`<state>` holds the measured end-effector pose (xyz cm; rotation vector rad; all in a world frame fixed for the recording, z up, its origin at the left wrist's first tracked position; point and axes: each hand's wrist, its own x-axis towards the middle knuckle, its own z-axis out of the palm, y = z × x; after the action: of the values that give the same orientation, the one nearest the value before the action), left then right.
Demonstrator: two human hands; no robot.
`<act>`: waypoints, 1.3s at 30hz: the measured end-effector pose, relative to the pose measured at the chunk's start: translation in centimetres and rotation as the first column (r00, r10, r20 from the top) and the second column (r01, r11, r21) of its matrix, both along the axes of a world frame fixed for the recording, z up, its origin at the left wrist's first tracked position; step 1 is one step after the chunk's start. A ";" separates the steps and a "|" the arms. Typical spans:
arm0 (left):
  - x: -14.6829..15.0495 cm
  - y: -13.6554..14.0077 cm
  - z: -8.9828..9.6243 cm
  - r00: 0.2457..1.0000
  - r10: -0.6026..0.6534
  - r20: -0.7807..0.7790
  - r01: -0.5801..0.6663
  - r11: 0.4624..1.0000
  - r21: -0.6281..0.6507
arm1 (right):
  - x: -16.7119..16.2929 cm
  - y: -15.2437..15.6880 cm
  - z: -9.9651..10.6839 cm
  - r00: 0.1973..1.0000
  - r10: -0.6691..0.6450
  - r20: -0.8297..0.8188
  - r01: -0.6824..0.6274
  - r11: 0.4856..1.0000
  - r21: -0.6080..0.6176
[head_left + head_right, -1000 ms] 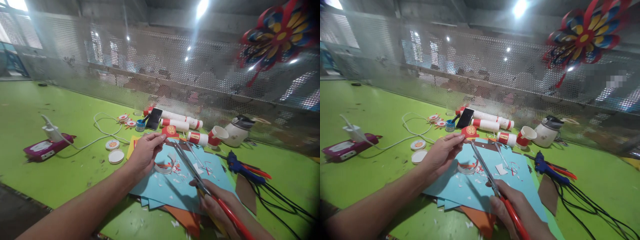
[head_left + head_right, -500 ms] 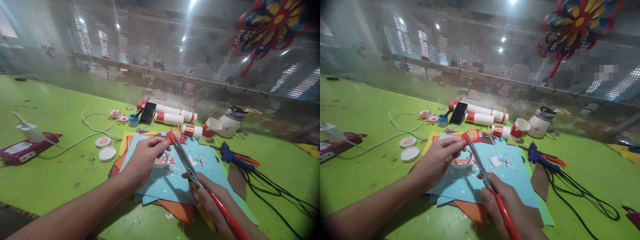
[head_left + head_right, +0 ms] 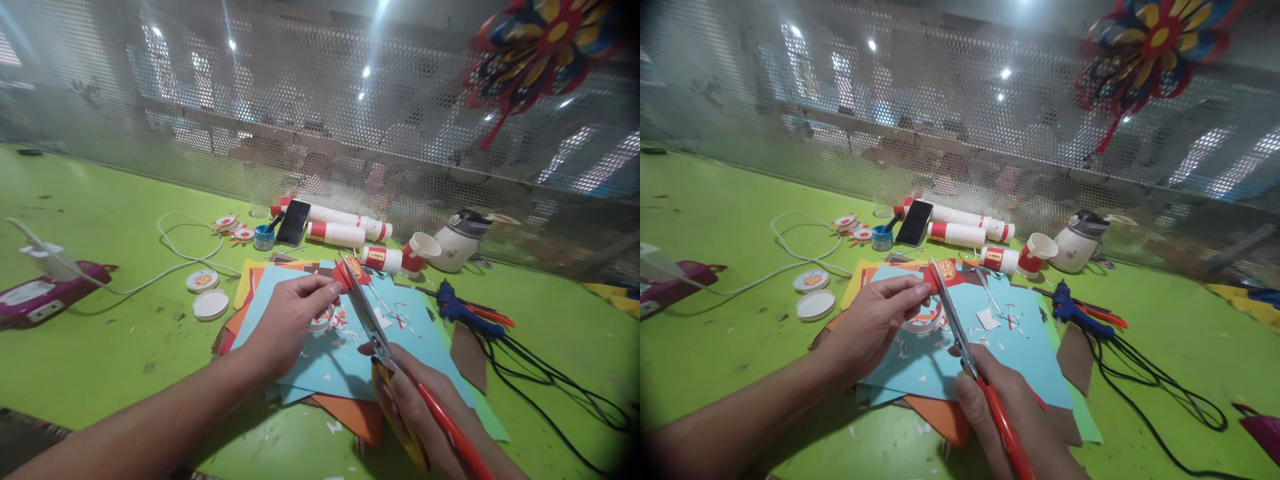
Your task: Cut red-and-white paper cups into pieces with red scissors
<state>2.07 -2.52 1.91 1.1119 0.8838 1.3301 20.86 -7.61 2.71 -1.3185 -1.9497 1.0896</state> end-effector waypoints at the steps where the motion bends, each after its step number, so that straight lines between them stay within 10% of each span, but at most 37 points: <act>1: 0.0 0.0 0.0 1.000 -0.002 0.007 0.002 1.000 -0.003 | 0.0 0.0 0.0 1.000 0.008 -0.009 -0.008 1.000 -0.008; 39: 0.2 -0.1 -0.4 0.998 -0.054 0.041 0.056 0.998 -0.043 | -0.1 0.0 -0.1 1.000 -0.001 -0.015 0.001 1.000 -0.001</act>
<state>2.31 -2.64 1.54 1.0649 0.8441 1.2775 20.79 -7.61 2.59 -1.3082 -1.9373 1.0973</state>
